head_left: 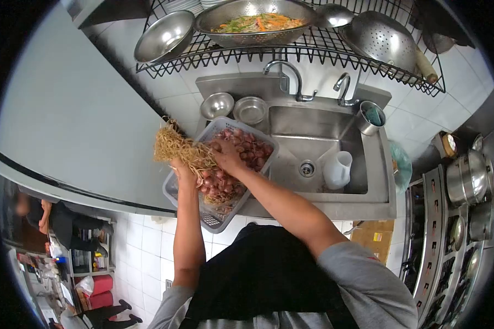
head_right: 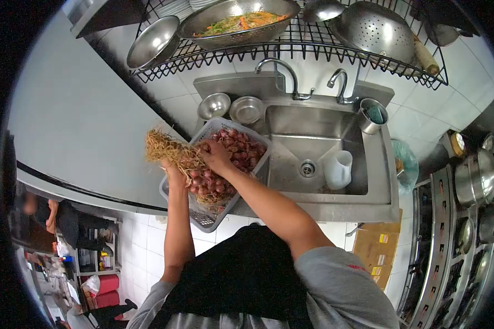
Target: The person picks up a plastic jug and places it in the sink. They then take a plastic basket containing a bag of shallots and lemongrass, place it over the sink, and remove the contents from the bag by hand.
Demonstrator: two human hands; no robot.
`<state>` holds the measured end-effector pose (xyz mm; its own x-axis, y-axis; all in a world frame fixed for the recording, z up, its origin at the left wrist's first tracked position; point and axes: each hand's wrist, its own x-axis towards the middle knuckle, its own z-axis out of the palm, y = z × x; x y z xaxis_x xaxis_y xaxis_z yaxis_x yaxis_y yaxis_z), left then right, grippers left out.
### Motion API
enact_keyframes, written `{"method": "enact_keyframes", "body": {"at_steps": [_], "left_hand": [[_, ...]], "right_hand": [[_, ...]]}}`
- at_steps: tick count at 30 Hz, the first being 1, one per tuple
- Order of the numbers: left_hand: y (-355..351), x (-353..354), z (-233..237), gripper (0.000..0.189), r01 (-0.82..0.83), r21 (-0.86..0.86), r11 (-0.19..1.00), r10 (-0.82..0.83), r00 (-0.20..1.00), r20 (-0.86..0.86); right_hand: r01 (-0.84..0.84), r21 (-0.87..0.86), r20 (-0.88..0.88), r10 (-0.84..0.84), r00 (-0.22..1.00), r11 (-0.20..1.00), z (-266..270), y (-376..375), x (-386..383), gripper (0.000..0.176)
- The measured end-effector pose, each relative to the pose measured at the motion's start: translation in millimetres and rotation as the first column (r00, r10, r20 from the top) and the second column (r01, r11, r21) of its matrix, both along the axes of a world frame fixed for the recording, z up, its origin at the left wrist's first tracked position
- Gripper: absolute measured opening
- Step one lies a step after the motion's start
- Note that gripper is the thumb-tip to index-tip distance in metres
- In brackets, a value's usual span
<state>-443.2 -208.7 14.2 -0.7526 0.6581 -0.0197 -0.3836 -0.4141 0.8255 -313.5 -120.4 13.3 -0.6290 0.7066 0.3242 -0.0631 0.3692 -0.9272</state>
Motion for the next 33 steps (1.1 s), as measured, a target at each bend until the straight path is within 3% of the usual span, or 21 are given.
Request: {"method": "enact_keyframes", "body": {"at_steps": [2, 4, 6, 7, 8, 9, 12, 14, 16, 18, 19, 22, 23, 24, 26, 27, 28, 29, 30, 31, 33], "left_hand": [[5.6, 2.2, -1.3, 0.032, -0.006, -0.009, 1.000, 0.005, 0.999, -0.051], [8.0, 17.7, 8.4, 0.033, -0.069, -0.020, 0.997, 0.065, 0.988, -0.140], [10.6, 16.6, -2.3, 0.035, -0.018, -0.048, 0.999, 0.010, 0.988, -0.151], [14.5, 17.6, -8.4, 0.034, -0.160, -0.064, 0.985, 0.119, 0.901, -0.417], [16.7, 17.8, -14.2, 0.032, -0.300, -0.041, 0.953, 0.202, 0.729, -0.654], [7.3, 53.7, 20.6, 0.034, -0.196, -0.018, 0.981, 0.134, 0.735, -0.665], [2.7, 40.9, 11.8, 0.037, -0.103, -0.187, 0.977, 0.023, 0.920, -0.391], [-0.4, 51.8, 15.8, 0.037, -0.183, -0.093, 0.979, 0.120, 0.879, -0.461], [-11.1, 45.5, 14.3, 0.038, -0.247, 0.003, 0.969, 0.212, 0.822, -0.528], [-26.9, 18.9, 3.4, 0.037, -0.114, 0.032, 0.993, 0.118, 0.981, -0.155], [-31.2, 17.7, 11.8, 0.037, -0.047, -0.010, 0.999, 0.045, 0.989, -0.139], [-35.0, 16.9, 29.3, 0.033, 0.075, 0.151, 0.986, -0.071, 0.997, -0.034], [-26.7, 32.3, 43.5, 0.027, -0.129, 0.076, 0.989, 0.118, 0.984, 0.133], [-25.9, 27.8, 41.4, 0.027, -0.124, 0.076, 0.989, 0.114, 0.985, 0.133], [-23.9, 8.6, 31.6, 0.030, 0.139, 0.294, 0.946, -0.195, 0.965, 0.172], [-20.8, 1.3, 24.7, 0.039, 0.130, 0.253, 0.959, -0.173, 0.973, 0.155], [-15.9, 5.9, 30.1, 0.039, 0.138, 0.251, 0.958, -0.180, 0.972, 0.150], [-8.0, 11.2, 35.1, 0.040, 0.066, 0.204, 0.977, -0.100, 0.981, 0.165], [-8.7, 9.0, 32.3, 0.041, 0.141, 0.198, 0.970, -0.165, 0.980, 0.107], [-9.6, 6.6, 28.9, 0.041, 0.214, 0.188, 0.958, -0.227, 0.973, 0.047], [-7.7, 15.1, 29.8, 0.044, 0.160, 0.121, 0.980, -0.164, 0.986, 0.024]], "right_hand": [[0.097, -0.098, 0.108, -0.086, 0.990, 0.990, 8.0, -1.1, -2.3, 0.041], [0.133, -0.056, 0.116, -0.126, 0.985, 0.989, -40.4, 13.5, -33.0, 0.041], [0.227, -0.192, -0.081, -0.246, 0.966, 0.955, -54.0, 23.8, -47.0, 0.030], [0.249, -0.238, -0.144, -0.287, 0.947, 0.939, -43.5, 26.2, -45.2, 0.029], [0.298, -0.114, 0.092, -0.289, 0.953, 0.948, -32.7, 32.7, -40.7, 0.034], [0.318, 0.020, 0.322, -0.307, 0.895, 0.948, -22.1, 36.5, -36.1, 0.038], [0.345, 0.199, 0.310, -0.393, 0.865, 0.917, -19.5, 41.3, -39.9, 0.040], [0.351, 0.331, 0.322, -0.455, 0.830, 0.876, -80.2, 79.5, -68.2, 0.041], [0.357, 0.447, 0.321, -0.519, 0.792, 0.820, -76.8, 87.3, -64.4, 0.043], [0.348, 0.138, 0.280, -0.374, 0.884, 0.927, -52.6, 87.0, -27.2, 0.044], [0.141, -0.030, 0.422, -0.115, 0.899, 0.990, -29.9, 85.7, -16.8, 0.051], [0.094, 0.062, 0.182, -0.104, 0.978, 0.994, -19.7, 72.4, -17.5, 0.055], [0.093, 0.059, 0.182, -0.102, 0.978, 0.994, -18.3, 64.2, -17.4, 0.055], [-0.051, -0.103, 0.061, 0.058, 0.996, 0.993, -13.7, 55.3, -15.6, 0.055], [-0.199, -0.240, -0.085, 0.183, 0.979, 0.950, 2.5, 34.5, -4.7, 0.054], [-0.292, -0.580, -0.169, 0.238, 0.957, 0.761, 16.8, 19.7, 2.5, 0.053], [-0.362, -0.818, -0.271, 0.255, 0.928, 0.447, 22.9, 10.5, 4.3, 0.051], [-0.363, -0.816, -0.276, 0.249, 0.928, 0.450, 17.7, 9.3, 0.0, 0.051], [-0.332, -0.540, -0.225, 0.247, 0.942, 0.773, 3.9, 10.5, -7.5, 0.047], [-0.255, -0.165, -0.176, 0.226, 0.958, 0.953, -11.0, 12.1, -15.8, 0.043], [-0.154, -0.108, -0.076, 0.146, 0.986, 0.982, -37.4, 17.5, -33.7, 0.042]]}}
